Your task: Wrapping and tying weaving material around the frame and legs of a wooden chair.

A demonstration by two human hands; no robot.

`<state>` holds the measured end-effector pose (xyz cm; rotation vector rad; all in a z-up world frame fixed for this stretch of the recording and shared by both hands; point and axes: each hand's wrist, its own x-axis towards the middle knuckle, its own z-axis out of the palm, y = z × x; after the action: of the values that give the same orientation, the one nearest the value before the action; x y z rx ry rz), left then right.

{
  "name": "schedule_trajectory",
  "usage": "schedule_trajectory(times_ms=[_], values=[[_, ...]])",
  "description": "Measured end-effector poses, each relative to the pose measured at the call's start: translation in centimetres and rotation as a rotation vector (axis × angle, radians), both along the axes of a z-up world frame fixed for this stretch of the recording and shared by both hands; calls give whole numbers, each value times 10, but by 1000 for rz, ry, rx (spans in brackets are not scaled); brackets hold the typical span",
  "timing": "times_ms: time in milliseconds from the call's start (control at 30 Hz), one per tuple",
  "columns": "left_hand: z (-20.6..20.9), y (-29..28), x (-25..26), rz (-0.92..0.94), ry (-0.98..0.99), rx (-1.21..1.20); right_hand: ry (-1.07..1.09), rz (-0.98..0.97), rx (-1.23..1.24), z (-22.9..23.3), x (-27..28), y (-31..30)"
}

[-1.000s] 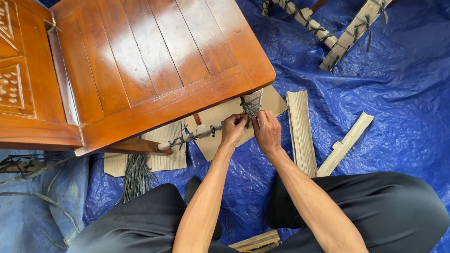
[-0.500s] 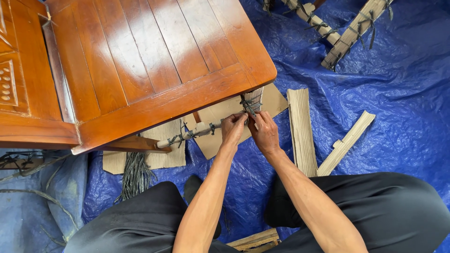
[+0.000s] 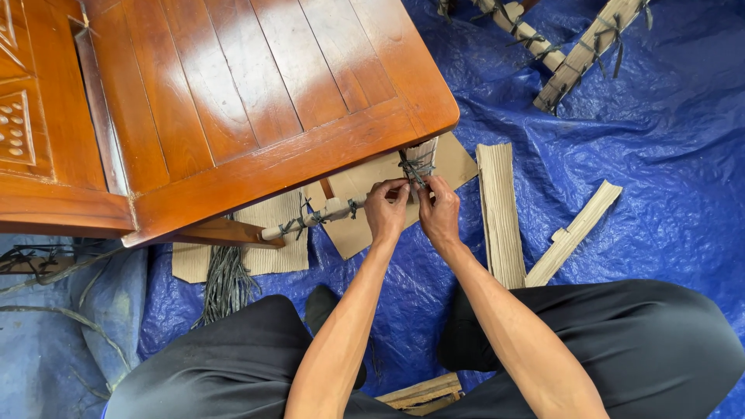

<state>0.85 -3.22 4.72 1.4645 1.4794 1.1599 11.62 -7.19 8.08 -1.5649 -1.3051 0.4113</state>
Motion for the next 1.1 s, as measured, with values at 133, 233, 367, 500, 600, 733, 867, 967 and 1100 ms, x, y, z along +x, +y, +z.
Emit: schedule_trajectory(times_ms=[133,233,367,500,600,733,867,967,1100], values=[[14,-3,2,21,49,-69,-13,-18,-3,0,4,5],[16,-1,2,4,38,-29,29,6,5,2,4,7],[16,-3,1,-26,71,18,54,15,-67,5,5,7],[16,3,0,-77,85,83,58,16,-63,3,5,6],[17,5,2,-62,82,70,34,-9,-29,2,2,7],[13,9,1,-44,58,28,-7,-77,-41,-4,2,9],[10,11,-3,-41,72,19,55,-142,-83,-11,3,10],[2,11,-9,-78,36,-20,135,-153,-144,-13,4,10],[-7,-7,-23,-106,40,-164,471,-202,-226,-48,9,3]])
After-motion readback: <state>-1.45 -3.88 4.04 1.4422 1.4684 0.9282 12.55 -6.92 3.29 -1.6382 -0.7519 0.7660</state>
